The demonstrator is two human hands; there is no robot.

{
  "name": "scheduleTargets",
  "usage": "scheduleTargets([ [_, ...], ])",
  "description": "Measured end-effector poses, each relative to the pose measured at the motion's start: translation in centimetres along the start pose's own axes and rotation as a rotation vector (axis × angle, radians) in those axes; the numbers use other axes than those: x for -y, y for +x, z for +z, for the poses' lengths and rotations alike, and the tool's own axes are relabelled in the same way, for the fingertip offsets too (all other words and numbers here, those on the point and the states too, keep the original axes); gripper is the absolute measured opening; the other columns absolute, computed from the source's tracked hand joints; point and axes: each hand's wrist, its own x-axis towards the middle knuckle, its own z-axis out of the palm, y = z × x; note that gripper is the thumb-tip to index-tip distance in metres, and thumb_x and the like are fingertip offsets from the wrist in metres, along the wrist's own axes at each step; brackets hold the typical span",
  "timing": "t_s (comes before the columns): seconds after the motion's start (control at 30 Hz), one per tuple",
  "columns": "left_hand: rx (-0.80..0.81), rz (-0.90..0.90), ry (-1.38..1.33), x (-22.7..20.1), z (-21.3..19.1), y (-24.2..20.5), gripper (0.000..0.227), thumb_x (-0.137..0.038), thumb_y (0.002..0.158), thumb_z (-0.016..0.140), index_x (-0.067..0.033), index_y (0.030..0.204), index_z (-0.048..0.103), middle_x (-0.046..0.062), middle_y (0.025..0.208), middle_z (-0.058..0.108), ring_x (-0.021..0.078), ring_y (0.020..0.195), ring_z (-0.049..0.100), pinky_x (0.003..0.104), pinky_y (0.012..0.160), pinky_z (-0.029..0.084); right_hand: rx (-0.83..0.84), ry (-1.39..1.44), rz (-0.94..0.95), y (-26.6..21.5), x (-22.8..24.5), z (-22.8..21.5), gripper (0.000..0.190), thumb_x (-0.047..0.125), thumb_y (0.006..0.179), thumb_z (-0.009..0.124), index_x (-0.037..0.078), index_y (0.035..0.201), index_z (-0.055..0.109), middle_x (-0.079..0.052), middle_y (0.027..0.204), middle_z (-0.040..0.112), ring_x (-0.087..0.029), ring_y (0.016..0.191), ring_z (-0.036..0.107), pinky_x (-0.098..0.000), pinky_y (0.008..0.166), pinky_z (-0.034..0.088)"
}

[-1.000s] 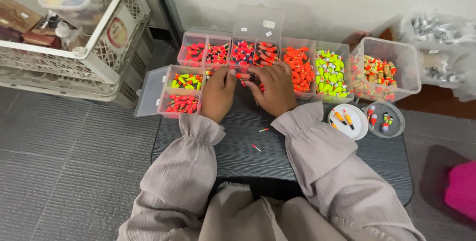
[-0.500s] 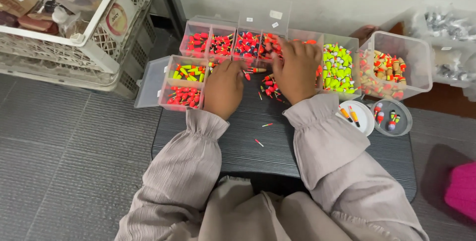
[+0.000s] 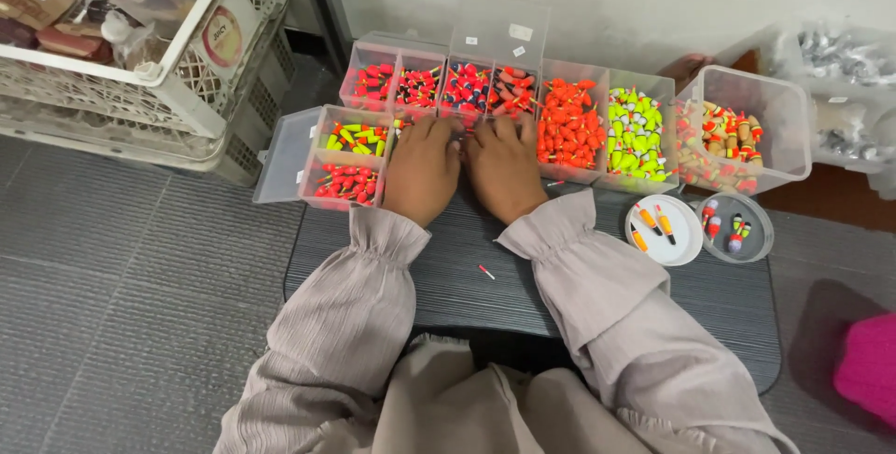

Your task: Assembling fishing floats by manually inserting stems into float bodies.

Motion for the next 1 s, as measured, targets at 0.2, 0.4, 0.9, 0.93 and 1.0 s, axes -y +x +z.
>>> scheduleTargets([
  [0.2, 0.125, -0.037, 0.046, 0.2, 0.4, 0.0, 0.022, -0.024, 0.099, 0.057, -0.0127, 0.115, 0.065, 0.015, 0.102, 0.067, 0.0387, 0.101, 0.065, 0.047, 0.092, 0.051, -0.026, 0.077, 0.006, 0.0, -0.6, -1.1, 0.018, 0.024, 0.098, 0.060, 0.015, 0.112, 0.067, -0.002, 0.096, 0.065, -0.020, 0.106, 0.058, -0.0491, 0.112, 0.028],
  [0.4, 0.229, -0.245, -0.306, -1.6, -2.2, 0.5, 0.030, -0.032, 0.107, 0.041, -0.0156, 0.111, 0.065, 0.020, 0.100, 0.070, 0.0437, 0.105, 0.064, 0.055, 0.091, 0.051, -0.194, 0.400, -0.016, 0.2, -1.8, -0.3, 0.020, 0.023, 0.100, 0.065, 0.014, 0.118, 0.069, -0.007, 0.103, 0.069, -0.030, 0.102, 0.065, -0.0450, 0.094, 0.049],
  [0.9, 0.226, -0.311, -0.534, -2.1, -2.7, 0.4, 0.026, -0.028, 0.104, 0.044, -0.0108, 0.100, 0.064, 0.021, 0.088, 0.067, 0.0410, 0.098, 0.068, 0.051, 0.085, 0.053, -0.157, 0.618, 0.015, 1.0, -1.5, -3.9, 0.017, 0.020, 0.105, 0.059, 0.005, 0.109, 0.066, -0.014, 0.093, 0.063, -0.039, 0.091, 0.062, -0.0495, 0.087, 0.050],
  [0.93, 0.225, -0.313, -0.533, -1.9, -2.4, 0.4, 0.026, -0.028, 0.104, 0.044, -0.0108, 0.100, 0.064, 0.021, 0.088, 0.067, 0.0410, 0.098, 0.068, 0.051, 0.085, 0.053, -0.156, 0.620, 0.014, 1.0, -1.6, -4.0, 0.017, 0.020, 0.105, 0.059, 0.005, 0.109, 0.066, -0.014, 0.093, 0.063, -0.039, 0.091, 0.062, -0.0495, 0.087, 0.050],
  [1.0, 0.208, -0.306, -0.604, -1.6, -1.6, 0.4, 0.026, -0.027, 0.104, 0.045, -0.0110, 0.100, 0.064, 0.020, 0.087, 0.066, 0.0401, 0.098, 0.068, 0.050, 0.086, 0.053, -0.154, 0.616, 0.023, 0.8, -1.8, -4.1, 0.023, 0.026, 0.108, 0.054, 0.006, 0.107, 0.065, -0.012, 0.092, 0.062, -0.038, 0.091, 0.061, -0.0482, 0.087, 0.050],
])
